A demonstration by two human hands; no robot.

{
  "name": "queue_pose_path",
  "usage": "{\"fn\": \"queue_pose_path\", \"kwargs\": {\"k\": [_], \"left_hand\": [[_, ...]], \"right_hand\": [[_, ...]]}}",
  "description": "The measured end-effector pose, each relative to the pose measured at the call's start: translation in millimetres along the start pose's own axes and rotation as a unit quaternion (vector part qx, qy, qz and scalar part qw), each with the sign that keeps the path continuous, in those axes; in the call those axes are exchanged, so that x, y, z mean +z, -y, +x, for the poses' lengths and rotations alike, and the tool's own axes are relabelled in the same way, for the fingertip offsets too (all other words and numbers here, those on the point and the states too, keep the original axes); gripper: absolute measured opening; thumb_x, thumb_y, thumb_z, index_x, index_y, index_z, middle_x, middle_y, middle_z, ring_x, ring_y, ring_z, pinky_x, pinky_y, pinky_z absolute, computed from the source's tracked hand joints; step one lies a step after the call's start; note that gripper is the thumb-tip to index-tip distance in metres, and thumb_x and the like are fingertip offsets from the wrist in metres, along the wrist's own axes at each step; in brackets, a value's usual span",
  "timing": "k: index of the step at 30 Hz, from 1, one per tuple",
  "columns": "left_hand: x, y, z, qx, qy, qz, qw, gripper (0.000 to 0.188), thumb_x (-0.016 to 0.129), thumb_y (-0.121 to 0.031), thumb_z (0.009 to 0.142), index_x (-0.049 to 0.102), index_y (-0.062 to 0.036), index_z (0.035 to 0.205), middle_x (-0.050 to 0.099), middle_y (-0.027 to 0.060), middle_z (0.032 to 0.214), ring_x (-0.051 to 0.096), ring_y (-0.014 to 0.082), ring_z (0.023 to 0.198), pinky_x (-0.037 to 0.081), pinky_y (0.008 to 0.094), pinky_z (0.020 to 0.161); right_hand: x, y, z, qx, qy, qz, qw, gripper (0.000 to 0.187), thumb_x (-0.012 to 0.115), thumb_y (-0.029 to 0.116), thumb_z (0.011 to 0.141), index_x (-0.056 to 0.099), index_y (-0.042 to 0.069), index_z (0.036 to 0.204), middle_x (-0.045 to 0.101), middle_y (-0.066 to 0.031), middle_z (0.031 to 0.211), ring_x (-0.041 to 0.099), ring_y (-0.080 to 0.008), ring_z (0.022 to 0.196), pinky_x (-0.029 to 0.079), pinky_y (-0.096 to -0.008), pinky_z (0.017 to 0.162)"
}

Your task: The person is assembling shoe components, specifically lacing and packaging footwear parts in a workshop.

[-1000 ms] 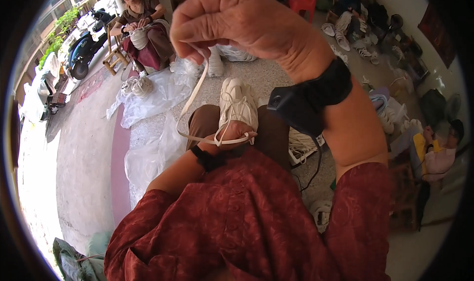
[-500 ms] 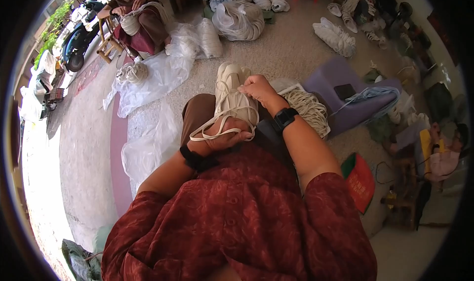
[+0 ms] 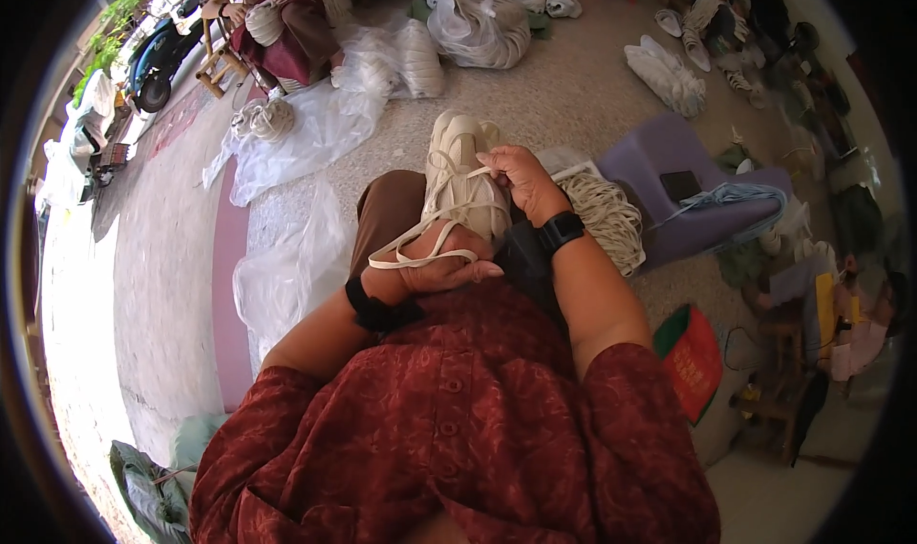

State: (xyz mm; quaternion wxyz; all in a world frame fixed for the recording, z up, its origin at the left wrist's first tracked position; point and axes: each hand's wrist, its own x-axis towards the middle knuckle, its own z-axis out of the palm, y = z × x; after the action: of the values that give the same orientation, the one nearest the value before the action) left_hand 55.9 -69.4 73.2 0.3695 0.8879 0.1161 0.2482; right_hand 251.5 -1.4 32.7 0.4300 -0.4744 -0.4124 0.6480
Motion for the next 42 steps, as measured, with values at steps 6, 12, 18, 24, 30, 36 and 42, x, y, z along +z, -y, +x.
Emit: {"fn": "queue_pose_path", "kwargs": {"k": [6,12,18,24,30,36,42], "left_hand": [[0.4,-6.3,-1.2,-0.054,-0.003,-0.057,0.997,0.034,0.057,-0.032,0.086,0.059,-0.0042,0.068,0.058,0.0116,0.060,0.058,0.0297,0.060,0.045,0.0389,0.057],[0.7,-8.9,2.5,-0.049,0.040,-0.038,0.997,0.037,0.054,-0.031,0.089,0.058,-0.0015,0.066,0.058,0.0096,0.059,0.058,0.0257,0.058,0.046,0.0349,0.056],[-5.1,-62.8,6.0,-0.111,0.026,-0.123,0.986,0.041,0.050,-0.035,0.091,0.059,-0.0018,0.069,0.056,0.0093,0.056,0.057,0.0258,0.056,0.045,0.0341,0.055],[1.5,-102.9,-8.7,-0.072,0.009,-0.197,0.978,0.041,0.049,-0.035,0.092,0.061,-0.0017,0.071,0.057,0.0093,0.056,0.059,0.0249,0.055,0.046,0.0326,0.054],[-19.4,-127.2,-13.6,0.158,-0.083,-0.132,0.975,0.038,0.057,-0.035,0.087,0.047,-0.0058,0.063,0.043,0.0077,0.056,0.046,0.0288,0.051,0.034,0.0379,0.046],[-41.4,-161.8,-14.7,0.308,-0.060,-0.211,0.926,0.038,0.064,-0.041,0.081,0.053,-0.0057,0.069,0.048,0.0016,0.055,0.046,0.0213,0.042,0.032,0.0327,0.040],[-46.1,-175.7,-20.6,0.316,-0.054,-0.198,0.926,0.038,0.070,-0.040,0.075,0.054,-0.0062,0.070,0.045,0.0012,0.052,0.046,0.0209,0.042,0.031,0.0321,0.039]], "right_hand": [[-9.4,-14.2,6.0,-0.031,-0.008,0.082,0.996,0.023,0.067,0.010,0.073,0.050,0.012,0.058,0.043,0.0049,0.057,0.035,-0.0074,0.052,0.027,-0.0224,0.050],[-1.7,-4.3,16.0,-0.047,-0.052,-0.147,0.987,0.023,0.069,0.022,0.073,0.057,0.005,0.066,0.054,-0.0038,0.064,0.048,-0.0145,0.060,0.038,-0.0279,0.055],[36.9,7.8,27.3,0.012,-0.180,-0.542,0.821,0.058,0.066,0.052,0.068,0.066,-0.001,0.092,0.065,-0.0186,0.091,0.063,-0.0299,0.088,0.049,-0.0367,0.073],[38.0,8.4,26.7,0.004,-0.189,-0.529,0.827,0.061,0.065,0.055,0.067,0.065,0.000,0.096,0.065,-0.0178,0.094,0.063,-0.0316,0.089,0.049,-0.0385,0.076],[3.7,-18.6,14.6,-0.100,-0.116,-0.336,0.929,0.036,0.065,0.035,0.076,0.064,-0.001,0.083,0.062,-0.0122,0.075,0.061,-0.0224,0.069,0.048,-0.0315,0.065],[31.2,-21.5,-87.4,-0.325,-0.032,-0.363,0.873,0.012,0.064,0.007,0.073,0.060,0.000,0.083,0.058,-0.0098,0.077,0.055,-0.0191,0.066,0.046,-0.0284,0.064],[90.1,-5.5,-99.4,-0.487,0.031,-0.368,0.791,0.016,0.066,0.004,0.065,0.059,0.002,0.078,0.057,-0.0080,0.075,0.053,-0.0307,0.079,0.042,-0.0396,0.079]]}}
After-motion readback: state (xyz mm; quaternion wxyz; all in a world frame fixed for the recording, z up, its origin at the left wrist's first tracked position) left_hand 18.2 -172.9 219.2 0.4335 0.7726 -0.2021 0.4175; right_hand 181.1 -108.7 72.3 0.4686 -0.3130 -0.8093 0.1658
